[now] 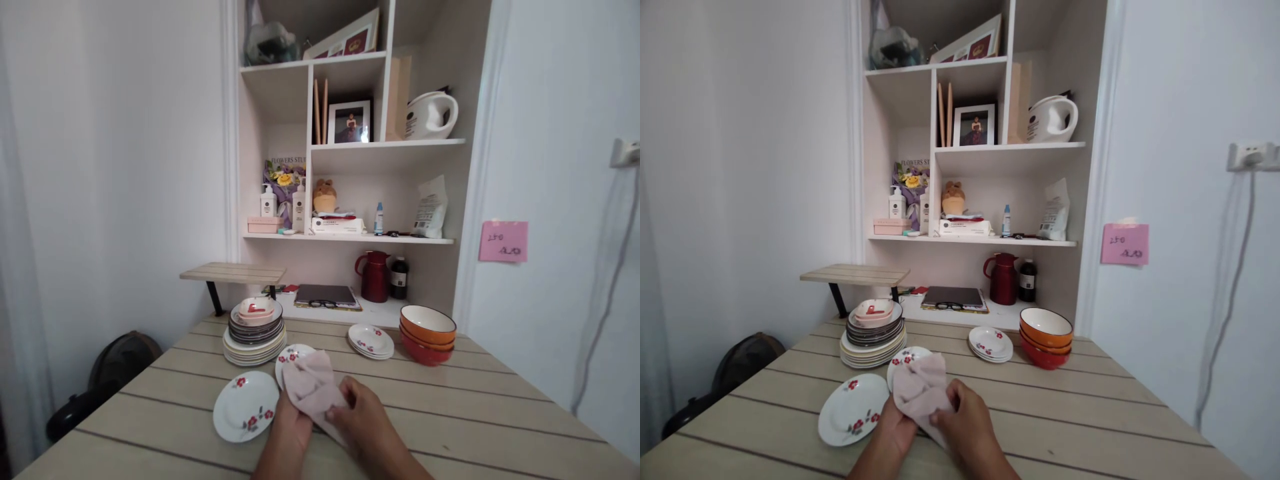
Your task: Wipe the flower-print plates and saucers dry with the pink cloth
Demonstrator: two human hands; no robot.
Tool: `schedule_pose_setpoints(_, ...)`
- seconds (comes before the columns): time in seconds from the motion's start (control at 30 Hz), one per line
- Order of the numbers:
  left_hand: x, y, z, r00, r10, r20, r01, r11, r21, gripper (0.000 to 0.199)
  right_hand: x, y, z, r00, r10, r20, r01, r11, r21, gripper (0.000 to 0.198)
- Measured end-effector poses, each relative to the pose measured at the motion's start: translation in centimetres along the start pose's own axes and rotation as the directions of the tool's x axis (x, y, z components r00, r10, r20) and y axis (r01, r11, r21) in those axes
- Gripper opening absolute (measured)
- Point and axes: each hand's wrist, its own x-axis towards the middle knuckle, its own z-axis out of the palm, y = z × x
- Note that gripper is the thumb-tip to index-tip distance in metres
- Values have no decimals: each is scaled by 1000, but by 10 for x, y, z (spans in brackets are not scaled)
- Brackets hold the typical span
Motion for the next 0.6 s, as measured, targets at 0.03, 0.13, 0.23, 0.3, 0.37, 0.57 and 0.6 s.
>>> schedule_pose_setpoints(0.03, 1, 0, 0, 1000, 6, -7, -6, 1000, -1, 25, 1, -3, -3, 999, -32, -26, 32, 999, 10, 27)
schedule_pose_setpoints(0.13, 2, 0, 2, 1000, -1, -24, 1, 1000, -11, 33, 3, -12, -18, 988, -146, -59, 154, 974, 168, 24)
schedule_pose_setpoints(0.23, 1, -1, 2, 999, -37, -39, 36, 998, -45, 37, 11, -23, -40, 984, -122, -132, 158, 936, 313, 27)
schedule_pose_setpoints(0.3, 1, 0, 1, 997, -36, -66, 31, 997, -70, 40, 20, -31, -56, 989, -13, -147, 65, 932, 356, 32)
schedule_pose_setpoints(0.37, 1, 0, 1, 995, -24, -97, 16, 996, -82, 41, 32, -40, -70, 996, 18, -85, 17, 919, 394, 36)
schedule_pose_setpoints(0.57, 2, 0, 2, 980, -23, -195, 8, 997, -78, 44, 72, -60, -104, 988, 46, 149, -96, 932, 350, 37)
schedule_pose_setpoints(0.6, 2, 0, 2, 977, -26, -210, 10, 997, -77, 45, 78, -64, -107, 992, 15, 124, -53, 950, 309, 35)
